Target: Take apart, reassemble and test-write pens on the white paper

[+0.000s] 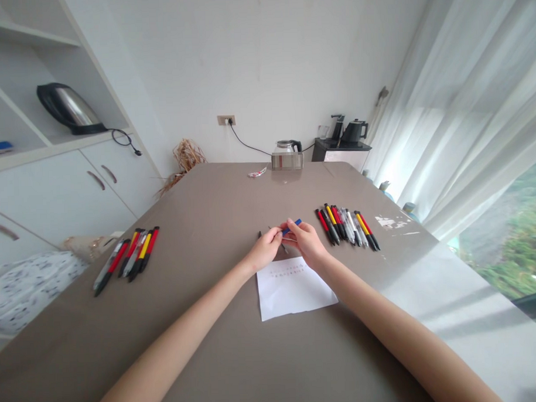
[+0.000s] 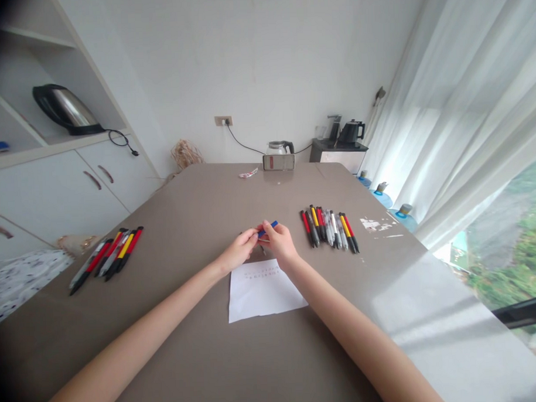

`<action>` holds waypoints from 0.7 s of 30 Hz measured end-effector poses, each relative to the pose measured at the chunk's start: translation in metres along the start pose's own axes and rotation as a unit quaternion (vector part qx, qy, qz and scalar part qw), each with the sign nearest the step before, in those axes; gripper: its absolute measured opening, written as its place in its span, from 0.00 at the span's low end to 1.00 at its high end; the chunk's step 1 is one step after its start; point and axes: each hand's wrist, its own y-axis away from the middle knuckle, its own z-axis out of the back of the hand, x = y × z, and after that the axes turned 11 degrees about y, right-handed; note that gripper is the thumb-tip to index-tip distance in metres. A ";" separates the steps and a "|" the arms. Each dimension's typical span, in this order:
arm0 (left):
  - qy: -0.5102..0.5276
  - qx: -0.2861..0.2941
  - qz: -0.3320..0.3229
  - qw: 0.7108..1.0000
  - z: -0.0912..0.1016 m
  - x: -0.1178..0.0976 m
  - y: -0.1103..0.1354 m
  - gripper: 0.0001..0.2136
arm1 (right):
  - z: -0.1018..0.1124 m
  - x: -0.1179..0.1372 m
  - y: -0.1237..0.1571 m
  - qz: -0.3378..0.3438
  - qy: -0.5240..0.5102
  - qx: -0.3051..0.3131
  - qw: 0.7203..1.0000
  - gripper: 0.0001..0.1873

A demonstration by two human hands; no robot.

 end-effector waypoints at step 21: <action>-0.282 0.026 -0.073 0.956 0.000 -0.015 0.012 0.22 | -0.005 0.006 0.002 0.059 0.048 -0.097 0.992 0.16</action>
